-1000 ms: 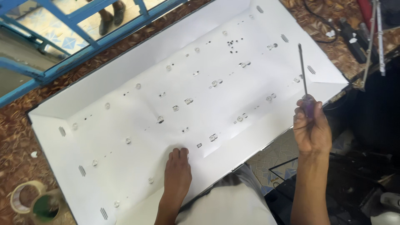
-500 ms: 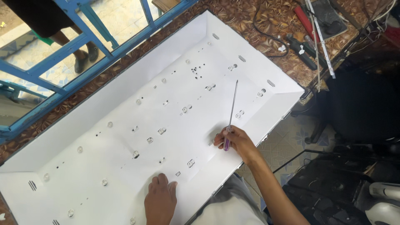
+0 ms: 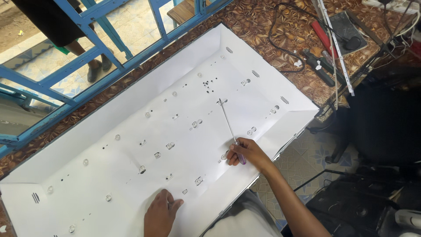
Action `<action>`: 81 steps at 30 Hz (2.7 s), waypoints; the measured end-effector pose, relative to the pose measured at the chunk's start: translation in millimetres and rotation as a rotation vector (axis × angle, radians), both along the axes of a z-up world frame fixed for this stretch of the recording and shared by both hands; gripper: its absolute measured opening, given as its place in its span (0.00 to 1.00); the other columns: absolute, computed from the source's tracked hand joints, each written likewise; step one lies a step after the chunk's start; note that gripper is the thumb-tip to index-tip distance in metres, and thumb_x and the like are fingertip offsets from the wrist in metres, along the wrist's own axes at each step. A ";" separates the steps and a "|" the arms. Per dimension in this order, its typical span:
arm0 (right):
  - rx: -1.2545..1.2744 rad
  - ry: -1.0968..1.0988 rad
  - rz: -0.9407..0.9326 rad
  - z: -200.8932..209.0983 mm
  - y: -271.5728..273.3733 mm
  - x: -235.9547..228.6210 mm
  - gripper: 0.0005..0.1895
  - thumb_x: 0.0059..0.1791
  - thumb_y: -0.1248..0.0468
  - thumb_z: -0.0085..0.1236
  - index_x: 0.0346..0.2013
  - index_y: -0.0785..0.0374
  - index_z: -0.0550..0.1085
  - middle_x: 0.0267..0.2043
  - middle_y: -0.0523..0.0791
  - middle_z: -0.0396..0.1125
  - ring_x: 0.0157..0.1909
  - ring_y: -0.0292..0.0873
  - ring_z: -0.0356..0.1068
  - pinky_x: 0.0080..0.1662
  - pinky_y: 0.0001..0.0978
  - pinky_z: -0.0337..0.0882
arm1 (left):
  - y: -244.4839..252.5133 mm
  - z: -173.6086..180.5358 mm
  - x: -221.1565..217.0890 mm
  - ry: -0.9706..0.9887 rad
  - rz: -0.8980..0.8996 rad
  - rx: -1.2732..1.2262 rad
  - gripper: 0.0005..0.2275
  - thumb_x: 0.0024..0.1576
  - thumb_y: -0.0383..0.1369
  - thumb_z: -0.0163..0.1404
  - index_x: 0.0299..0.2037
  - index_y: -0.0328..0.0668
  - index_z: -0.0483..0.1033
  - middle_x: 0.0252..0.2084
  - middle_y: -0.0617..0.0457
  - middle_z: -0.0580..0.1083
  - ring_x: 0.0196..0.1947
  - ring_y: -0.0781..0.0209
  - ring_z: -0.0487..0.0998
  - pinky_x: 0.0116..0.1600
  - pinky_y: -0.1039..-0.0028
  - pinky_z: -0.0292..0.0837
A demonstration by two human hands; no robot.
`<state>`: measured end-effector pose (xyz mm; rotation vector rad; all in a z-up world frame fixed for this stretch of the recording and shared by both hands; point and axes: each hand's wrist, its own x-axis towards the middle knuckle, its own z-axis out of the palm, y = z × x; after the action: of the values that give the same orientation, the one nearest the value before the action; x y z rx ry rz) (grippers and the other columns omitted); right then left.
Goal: The person uses a screwdriver to tighten screws into a white rectangular light fixture panel, securing multiple clear bulb sockets in place. The person works systematically across the panel, handling screws and the screwdriver to fasten each socket.
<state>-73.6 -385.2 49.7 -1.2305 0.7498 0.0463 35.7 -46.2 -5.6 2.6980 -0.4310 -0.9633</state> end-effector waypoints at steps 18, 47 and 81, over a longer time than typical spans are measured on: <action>-0.261 0.121 0.057 -4.3 -111.0 -38.8 0.08 0.55 0.65 0.53 0.37 0.67 0.75 0.34 0.53 0.77 0.33 0.46 0.77 0.40 0.33 0.79 | 13.6 -50.8 5.2 -0.110 0.128 -0.047 0.17 0.44 0.51 0.64 0.25 0.56 0.69 0.22 0.64 0.68 0.24 0.68 0.68 0.37 0.79 0.66; -0.722 0.102 -0.779 -23.0 -67.8 -201.0 0.13 0.56 0.66 0.50 0.55 0.63 0.74 0.33 0.42 0.64 0.33 0.36 0.63 0.39 0.32 0.67 | 26.6 22.8 -113.9 -0.501 0.036 -0.832 0.08 0.61 0.35 0.48 0.44 0.46 0.80 0.31 0.58 0.76 0.30 0.67 0.77 0.32 0.75 0.73; -1.260 -0.249 0.514 -104.8 -212.5 96.7 0.27 0.49 0.76 0.44 0.64 0.64 0.68 0.47 0.49 0.58 0.51 0.52 0.59 0.54 0.43 0.65 | -234.4 38.9 -138.7 -0.363 0.375 -0.862 0.06 0.61 0.37 0.51 0.40 0.49 0.80 0.34 0.61 0.78 0.26 0.64 0.73 0.34 0.74 0.71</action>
<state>23.2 -597.6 -55.1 -2.5510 0.1526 -0.1862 -103.0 -280.6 33.3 2.0194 -0.2888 -0.1088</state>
